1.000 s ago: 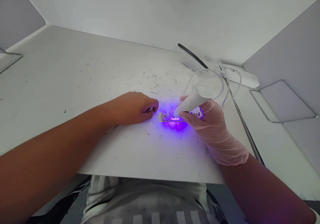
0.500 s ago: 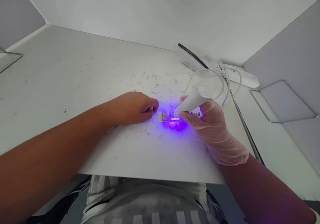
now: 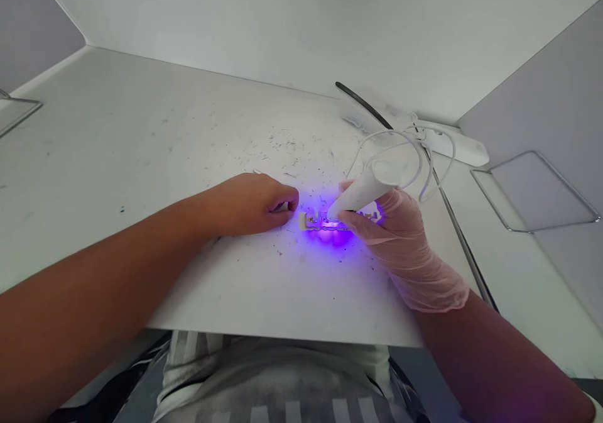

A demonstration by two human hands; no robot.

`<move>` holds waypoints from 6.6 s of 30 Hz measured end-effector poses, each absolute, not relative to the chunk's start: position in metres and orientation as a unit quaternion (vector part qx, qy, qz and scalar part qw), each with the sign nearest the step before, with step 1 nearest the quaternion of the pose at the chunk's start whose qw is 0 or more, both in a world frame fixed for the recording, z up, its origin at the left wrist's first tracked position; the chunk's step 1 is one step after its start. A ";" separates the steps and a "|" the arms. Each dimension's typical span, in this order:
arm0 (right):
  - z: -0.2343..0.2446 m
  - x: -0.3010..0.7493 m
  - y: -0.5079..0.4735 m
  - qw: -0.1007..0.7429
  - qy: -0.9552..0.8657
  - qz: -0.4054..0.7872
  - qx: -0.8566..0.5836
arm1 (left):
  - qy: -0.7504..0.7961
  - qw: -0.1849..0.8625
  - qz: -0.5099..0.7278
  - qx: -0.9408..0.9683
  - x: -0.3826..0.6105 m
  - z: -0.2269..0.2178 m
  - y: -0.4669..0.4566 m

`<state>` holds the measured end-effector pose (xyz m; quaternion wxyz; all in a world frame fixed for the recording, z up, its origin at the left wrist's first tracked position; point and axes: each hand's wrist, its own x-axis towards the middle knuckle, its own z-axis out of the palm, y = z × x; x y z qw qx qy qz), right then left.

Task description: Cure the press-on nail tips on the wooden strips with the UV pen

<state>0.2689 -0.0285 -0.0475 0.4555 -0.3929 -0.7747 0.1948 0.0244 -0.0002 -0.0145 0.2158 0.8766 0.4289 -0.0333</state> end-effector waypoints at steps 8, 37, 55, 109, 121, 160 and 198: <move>-0.049 0.270 -0.027 0.453 -0.779 0.195 -0.387 | 0.427 0.222 -0.031 0.876 0.025 -0.013 -0.001; -0.050 0.269 -0.028 0.456 -0.770 0.190 -0.404 | 0.425 0.224 -0.027 0.877 0.025 -0.013 0.000; -0.051 0.270 -0.027 0.453 -0.775 0.182 -0.401 | 0.428 0.223 -0.036 0.875 0.025 -0.013 0.000; -0.051 0.271 -0.026 0.460 -0.779 0.185 -0.383 | 0.431 0.204 -0.033 0.878 0.024 -0.017 0.000; -0.053 0.271 -0.026 0.458 -0.770 0.193 -0.401 | 0.428 0.202 -0.033 0.880 0.023 -0.020 0.001; -0.051 0.272 -0.027 0.452 -0.768 0.195 -0.410 | 0.425 0.213 -0.023 0.880 0.024 -0.017 0.001; -0.050 0.269 -0.027 0.461 -0.772 0.199 -0.390 | 0.417 0.226 -0.033 0.880 0.018 -0.012 0.002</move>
